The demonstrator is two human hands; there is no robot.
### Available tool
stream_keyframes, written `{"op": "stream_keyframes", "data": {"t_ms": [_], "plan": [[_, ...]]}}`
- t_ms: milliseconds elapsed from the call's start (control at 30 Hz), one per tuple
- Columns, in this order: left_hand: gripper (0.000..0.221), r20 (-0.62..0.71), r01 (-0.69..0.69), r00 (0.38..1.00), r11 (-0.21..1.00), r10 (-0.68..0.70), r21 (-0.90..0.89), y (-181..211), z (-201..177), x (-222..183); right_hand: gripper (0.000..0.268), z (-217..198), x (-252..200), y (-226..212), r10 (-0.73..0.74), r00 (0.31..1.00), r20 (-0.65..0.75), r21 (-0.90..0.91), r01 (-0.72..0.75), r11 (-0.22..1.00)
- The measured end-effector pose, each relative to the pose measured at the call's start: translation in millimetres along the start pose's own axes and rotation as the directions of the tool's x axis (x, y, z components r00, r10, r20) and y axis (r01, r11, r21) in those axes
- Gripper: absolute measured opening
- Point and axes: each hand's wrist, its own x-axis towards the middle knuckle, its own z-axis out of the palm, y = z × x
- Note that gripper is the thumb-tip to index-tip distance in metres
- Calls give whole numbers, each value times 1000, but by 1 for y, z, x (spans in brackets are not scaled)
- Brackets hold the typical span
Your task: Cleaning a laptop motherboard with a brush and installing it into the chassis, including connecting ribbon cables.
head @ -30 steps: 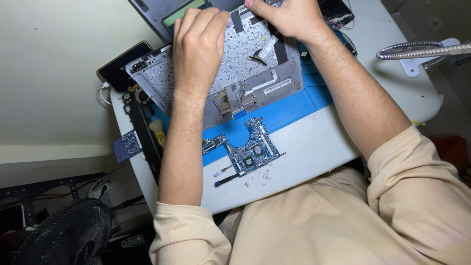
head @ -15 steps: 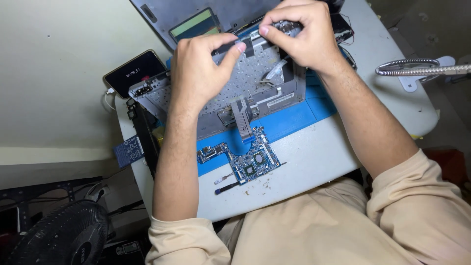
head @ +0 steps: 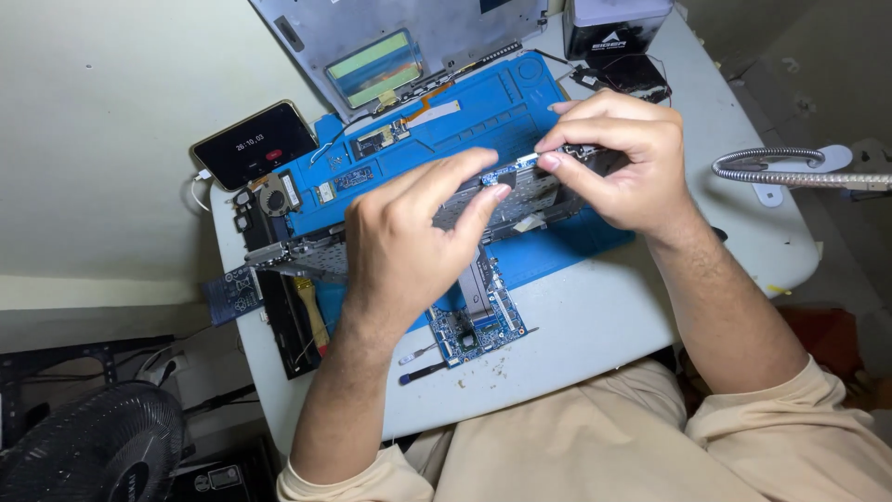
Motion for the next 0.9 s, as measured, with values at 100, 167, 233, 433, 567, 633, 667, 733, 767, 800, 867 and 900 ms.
{"op": "stream_keyframes", "data": {"t_ms": [100, 167, 233, 433, 567, 633, 667, 733, 767, 800, 867, 900], "plan": [[5, -70, -84, 994, 996, 84, 3, 7, 5, -4, 4, -1, -6, -1, -14, 1000, 1, -5, 14, 1000], [5, -91, -124, 988, 992, 127, 39, 9, 10, -6, 5, -1, -8, -2, -22, 1000, 4, -9, 22, 1000], [3, -143, -159, 975, 983, 171, 94, 10, 13, -8, 7, -1, -8, -3, -27, 1000, -1, -5, 27, 1000], [9, -217, -116, 963, 974, 158, 195, 14, 24, -8, 7, 2, -10, 0, -30, 999, -40, -21, 29, 999], [11, -223, -34, 974, 997, 50, 75, 15, 24, -5, 5, 3, -6, -3, -17, 999, -42, -23, 16, 1000], [13, -188, 42, 982, 998, -32, 52, 16, 21, -4, 4, 3, -5, -6, 9, 999, -33, 9, -9, 1000], [13, -187, 42, 982, 998, -32, 54, 16, 17, -1, 4, 2, -5, -6, 9, 999, -34, 10, -9, 1000], [7, -44, 83, 996, 995, -80, 57, 17, 10, 5, 5, 1, -3, -6, 41, 999, -14, 25, -41, 999], [7, -42, 82, 996, 995, -79, 56, 16, 13, 5, 5, 1, -4, -5, 43, 999, -16, 25, -42, 999], [6, -46, 111, 993, 992, -109, 58, 15, 15, 6, 5, 1, -4, -5, 41, 999, -9, 28, -41, 999], [6, -56, 138, 989, 988, -135, 65, 13, 17, 9, 5, 1, -1, -3, 31, 1000, -3, 33, -31, 999], [6, -39, 179, 983, 983, -178, 42, 13, 17, 10, 5, 1, -1, -4, 35, 999, -7, 32, -34, 999]]}}
